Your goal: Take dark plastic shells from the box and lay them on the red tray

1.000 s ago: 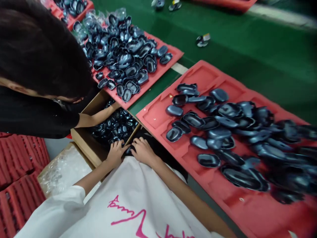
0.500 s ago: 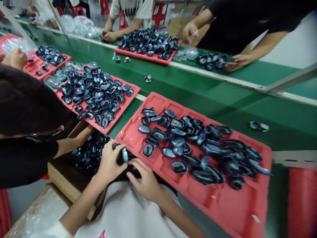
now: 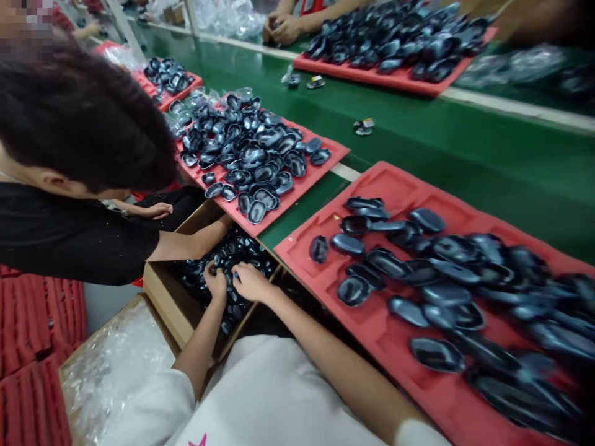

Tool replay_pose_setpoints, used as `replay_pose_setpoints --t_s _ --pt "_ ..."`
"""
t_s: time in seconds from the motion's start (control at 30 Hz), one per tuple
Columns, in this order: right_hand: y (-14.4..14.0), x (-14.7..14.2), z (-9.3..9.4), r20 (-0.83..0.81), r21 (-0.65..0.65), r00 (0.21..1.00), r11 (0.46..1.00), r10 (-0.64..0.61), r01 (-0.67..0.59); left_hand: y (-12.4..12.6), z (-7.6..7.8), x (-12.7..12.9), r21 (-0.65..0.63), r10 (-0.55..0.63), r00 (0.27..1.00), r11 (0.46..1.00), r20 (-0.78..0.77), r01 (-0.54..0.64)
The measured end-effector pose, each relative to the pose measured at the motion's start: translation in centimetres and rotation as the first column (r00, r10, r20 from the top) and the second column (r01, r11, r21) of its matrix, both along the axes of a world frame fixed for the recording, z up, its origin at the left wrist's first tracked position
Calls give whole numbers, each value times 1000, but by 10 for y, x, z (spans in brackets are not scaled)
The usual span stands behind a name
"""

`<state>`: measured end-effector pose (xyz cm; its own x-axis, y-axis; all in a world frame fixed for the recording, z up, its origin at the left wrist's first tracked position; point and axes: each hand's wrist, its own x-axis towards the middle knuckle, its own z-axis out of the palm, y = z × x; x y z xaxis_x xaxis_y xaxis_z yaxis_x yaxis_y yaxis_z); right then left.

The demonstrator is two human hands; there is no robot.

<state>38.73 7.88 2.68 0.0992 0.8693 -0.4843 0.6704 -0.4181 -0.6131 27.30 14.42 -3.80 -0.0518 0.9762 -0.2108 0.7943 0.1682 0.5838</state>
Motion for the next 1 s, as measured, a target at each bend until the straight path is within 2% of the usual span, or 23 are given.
replay_pose_setpoints --t_s 0.07,0.17,0.23,0.3,0.37,0.43,0.6,0.73,0.87,0.9,0.93,1.0 --pt "51 4 -28 82 -159 995 985 -49 61 12 -39 -14 -41 161 980 985 -116 -167" --pt "100 12 -72 179 -245 977 957 -115 157 27 -75 -25 -40 283 933 953 -222 -299" --pt "111 14 -100 204 -255 970 950 -132 183 34 -89 -30 -107 284 906 938 -315 -331" --pt "111 11 -123 180 -261 971 944 -158 202 39 -98 -34 -210 237 902 922 -361 -326" --pt "107 1 -139 128 -277 972 934 -196 225 40 -104 -38 -287 209 918 906 -338 -312" --pt "103 -12 -148 74 -308 973 923 -219 231 39 -108 -40 -318 223 927 893 -303 -318" --pt "101 -29 -144 -13 -385 976 902 -218 196 22 -112 -26 -350 252 947 884 -199 -309" --pt "97 -33 -130 -109 -362 963 912 -248 194 3 -103 -9 -340 272 957 895 -104 -291" --pt "82 -47 -107 -158 -307 931 912 -329 270 -11 -77 -10 -299 298 954 908 -29 -292" --pt "76 -51 -100 -167 -284 921 912 -352 297 -15 -68 -11 -267 319 947 916 29 -300" --pt "70 -55 -91 -174 -255 912 912 -370 321 -19 -59 -13 -221 345 931 924 123 -313" --pt "55 -59 -71 -204 -168 883 904 -422 393 -30 -37 -15 -117 375 851 927 368 -357"
